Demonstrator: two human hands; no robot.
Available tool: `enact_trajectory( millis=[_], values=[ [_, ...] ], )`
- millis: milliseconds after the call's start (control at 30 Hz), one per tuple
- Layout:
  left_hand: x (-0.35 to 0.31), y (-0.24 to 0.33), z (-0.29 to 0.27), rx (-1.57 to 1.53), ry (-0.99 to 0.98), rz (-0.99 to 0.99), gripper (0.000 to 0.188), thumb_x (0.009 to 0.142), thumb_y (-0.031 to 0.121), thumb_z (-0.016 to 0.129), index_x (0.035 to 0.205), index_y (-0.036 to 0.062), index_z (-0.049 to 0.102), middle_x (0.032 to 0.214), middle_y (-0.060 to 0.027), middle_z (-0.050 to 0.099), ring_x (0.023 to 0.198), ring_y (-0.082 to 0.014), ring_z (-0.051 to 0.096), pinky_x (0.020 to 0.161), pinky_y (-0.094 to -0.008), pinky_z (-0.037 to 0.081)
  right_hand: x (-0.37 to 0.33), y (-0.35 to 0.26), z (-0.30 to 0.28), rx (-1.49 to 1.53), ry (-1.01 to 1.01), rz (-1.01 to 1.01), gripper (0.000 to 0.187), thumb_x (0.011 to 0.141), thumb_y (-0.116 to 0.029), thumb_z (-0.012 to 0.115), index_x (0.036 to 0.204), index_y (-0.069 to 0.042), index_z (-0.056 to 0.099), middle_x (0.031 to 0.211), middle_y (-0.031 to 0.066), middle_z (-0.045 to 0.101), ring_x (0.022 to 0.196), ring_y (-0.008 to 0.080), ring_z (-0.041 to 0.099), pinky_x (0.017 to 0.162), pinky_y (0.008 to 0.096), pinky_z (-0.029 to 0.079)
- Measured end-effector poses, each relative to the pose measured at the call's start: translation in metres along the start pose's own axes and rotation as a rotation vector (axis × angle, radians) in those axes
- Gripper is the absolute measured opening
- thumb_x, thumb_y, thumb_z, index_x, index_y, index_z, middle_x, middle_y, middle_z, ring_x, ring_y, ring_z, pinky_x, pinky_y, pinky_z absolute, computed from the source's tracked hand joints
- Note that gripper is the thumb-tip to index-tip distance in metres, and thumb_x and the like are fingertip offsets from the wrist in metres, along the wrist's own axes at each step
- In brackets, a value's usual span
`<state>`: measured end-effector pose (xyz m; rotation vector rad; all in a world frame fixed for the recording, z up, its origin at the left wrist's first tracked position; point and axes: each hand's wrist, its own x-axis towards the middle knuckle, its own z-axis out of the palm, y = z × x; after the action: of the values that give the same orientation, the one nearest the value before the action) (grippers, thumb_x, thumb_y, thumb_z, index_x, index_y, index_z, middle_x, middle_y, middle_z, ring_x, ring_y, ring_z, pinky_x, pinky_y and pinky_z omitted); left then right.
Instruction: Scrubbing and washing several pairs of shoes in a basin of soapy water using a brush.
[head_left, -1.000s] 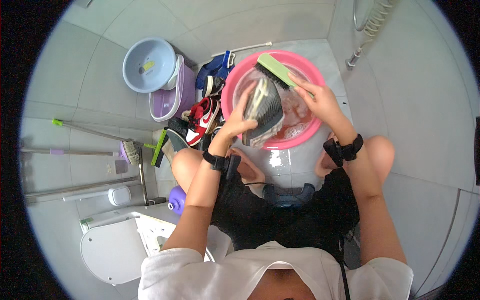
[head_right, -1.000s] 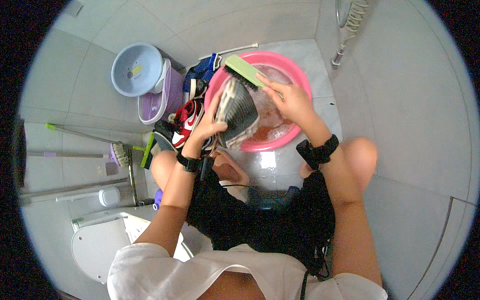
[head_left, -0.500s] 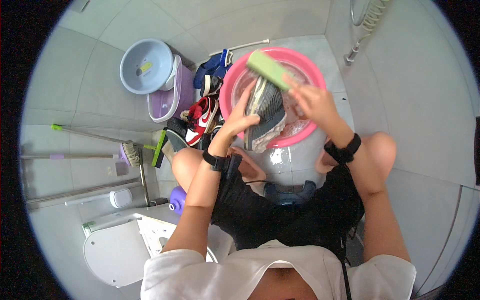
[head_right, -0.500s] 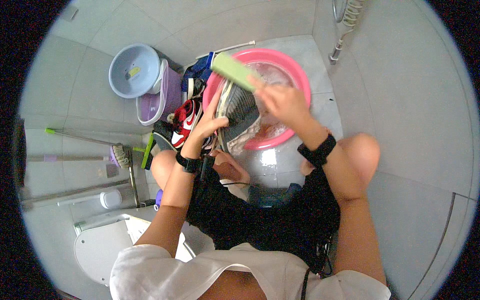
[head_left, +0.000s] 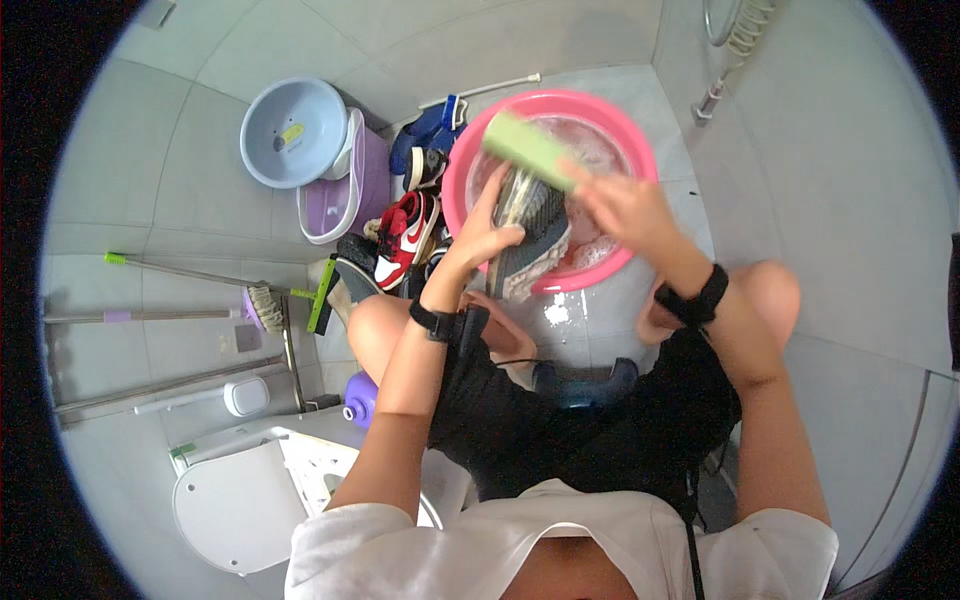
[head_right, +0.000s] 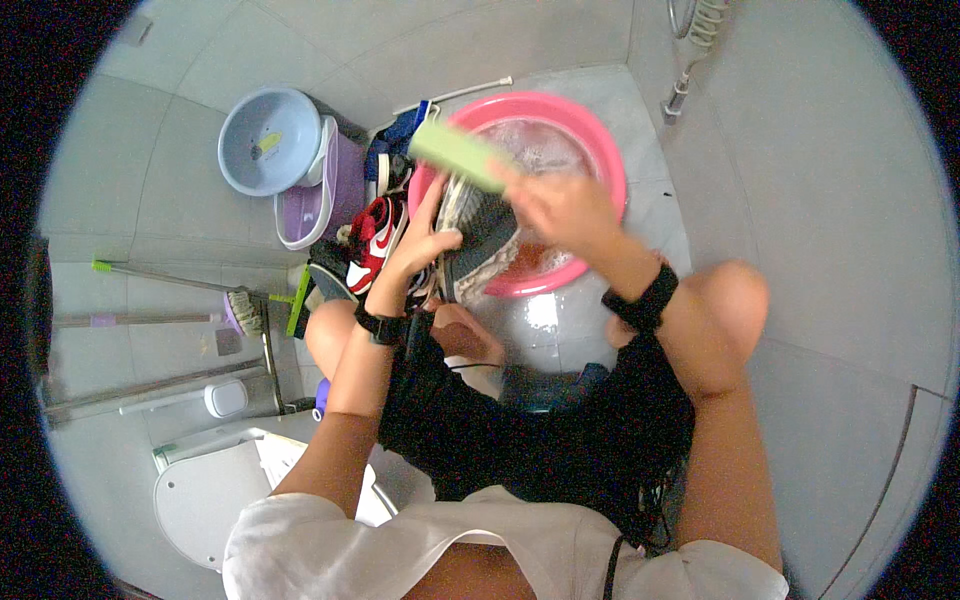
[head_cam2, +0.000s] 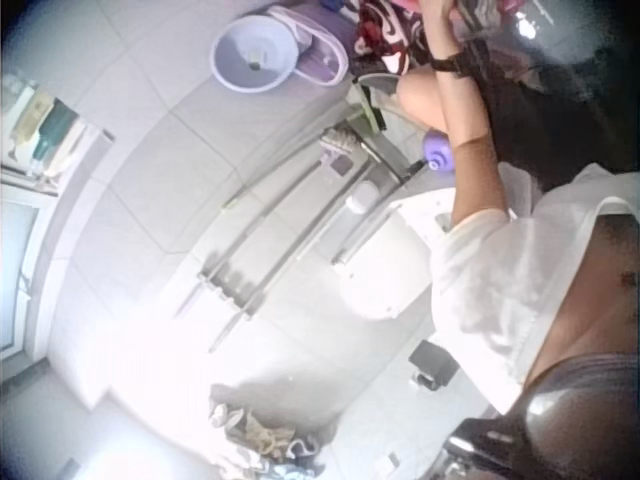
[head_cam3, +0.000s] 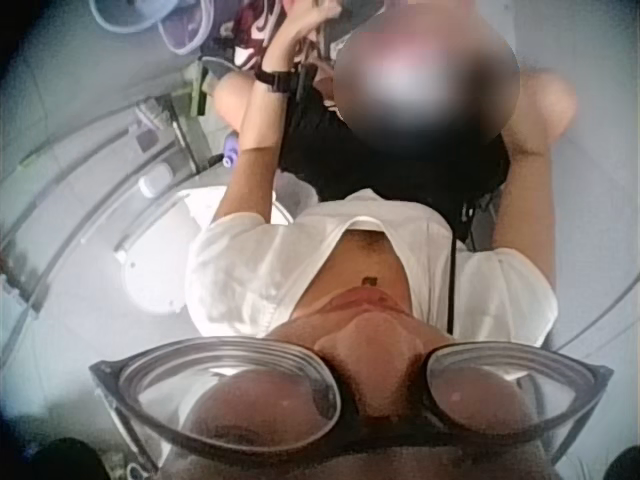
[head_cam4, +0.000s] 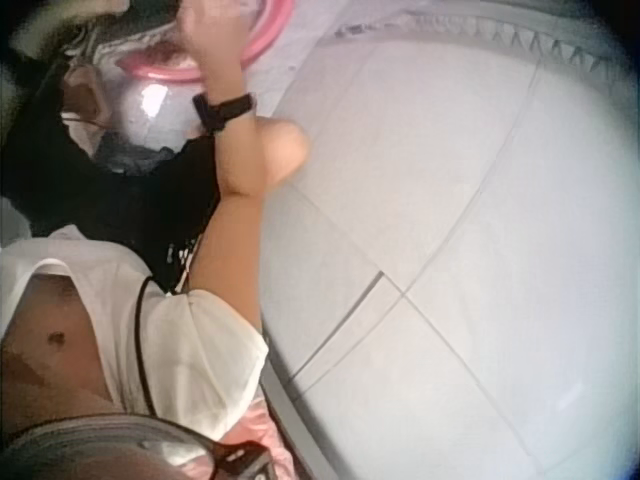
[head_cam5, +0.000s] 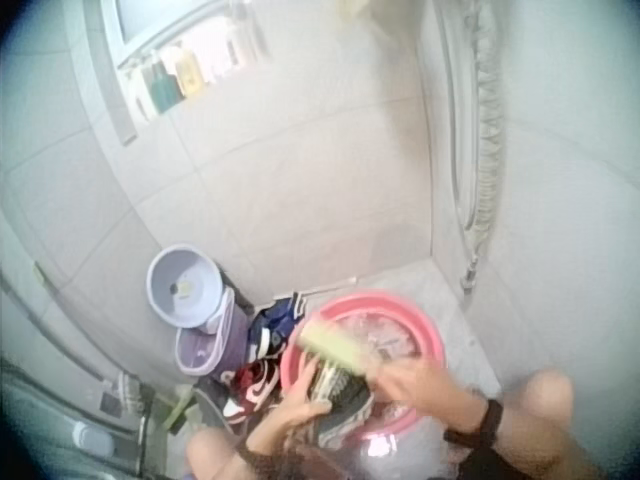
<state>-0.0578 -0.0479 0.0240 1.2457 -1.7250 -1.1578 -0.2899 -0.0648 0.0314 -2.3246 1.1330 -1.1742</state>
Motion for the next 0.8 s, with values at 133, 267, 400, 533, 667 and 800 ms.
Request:
enact_trajectory(
  millis=[133,267,400,533,667,800],
  values=[
    [-0.006,-0.012,-0.003,0.208,0.088,-0.056,0.092,0.054,0.009,0.061,0.137,0.0034,0.023,0.134,-0.0191,0.035,0.127,-0.0282,0.030,0.105,-0.0322,0.022,-0.007,-0.009,0.006,-0.028,-0.140,-0.078,0.042,0.083,-0.023,0.059,0.125,-0.026,0.051,0.059,0.0087,0.051,0.045,0.0224,0.049,0.044,0.0341,0.041],
    [-0.008,-0.011,-0.006,0.147,0.028,-0.079,0.091,0.054,0.012,0.063,0.134,-0.0041,0.023,0.133,-0.0206,0.036,0.128,-0.0294,0.030,0.105,-0.0324,0.021,-0.011,0.004,0.020,-0.049,-0.032,-0.224,0.037,0.084,-0.028,0.058,0.120,-0.017,0.056,0.059,0.0101,0.056,0.048,0.0233,0.055,0.044,0.0356,0.043],
    [-0.001,-0.002,-0.002,-0.064,0.015,-0.073,0.092,0.054,0.012,0.063,0.135,-0.0034,0.022,0.135,-0.0201,0.033,0.129,-0.0293,0.028,0.106,-0.0320,0.019,0.002,0.000,0.006,0.117,-0.087,0.144,0.038,0.084,-0.025,0.058,0.121,-0.024,0.054,0.059,0.0096,0.055,0.046,0.0210,0.053,0.043,0.0347,0.040],
    [-0.009,-0.005,-0.009,0.184,0.020,-0.005,0.097,0.051,0.010,0.063,0.137,0.0014,0.020,0.137,-0.0197,0.030,0.130,-0.0287,0.026,0.107,-0.0328,0.018,-0.009,-0.028,0.003,-0.023,-0.222,-0.119,0.040,0.084,-0.022,0.057,0.124,-0.025,0.052,0.063,0.0124,0.058,0.049,0.0247,0.056,0.047,0.0332,0.043],
    [0.003,-0.005,-0.004,-0.041,-0.022,0.013,0.095,0.054,0.014,0.062,0.138,0.0064,0.020,0.137,-0.0168,0.031,0.128,-0.0268,0.029,0.106,-0.0322,0.020,0.007,0.006,0.012,0.114,0.016,0.081,0.042,0.084,-0.022,0.056,0.126,-0.022,0.050,0.064,0.0126,0.058,0.052,0.0244,0.058,0.044,0.0337,0.040],
    [0.000,0.005,-0.004,-0.203,-0.156,0.083,0.116,0.050,0.039,0.074,0.141,0.0039,0.011,0.143,-0.0155,0.020,0.134,-0.0255,0.017,0.108,-0.0322,0.013,0.015,0.020,0.030,0.804,0.028,0.583,0.044,0.088,-0.028,0.055,0.127,-0.010,0.047,0.050,-0.0011,0.046,0.042,0.0086,0.044,0.039,0.0223,0.031]
  ],
)
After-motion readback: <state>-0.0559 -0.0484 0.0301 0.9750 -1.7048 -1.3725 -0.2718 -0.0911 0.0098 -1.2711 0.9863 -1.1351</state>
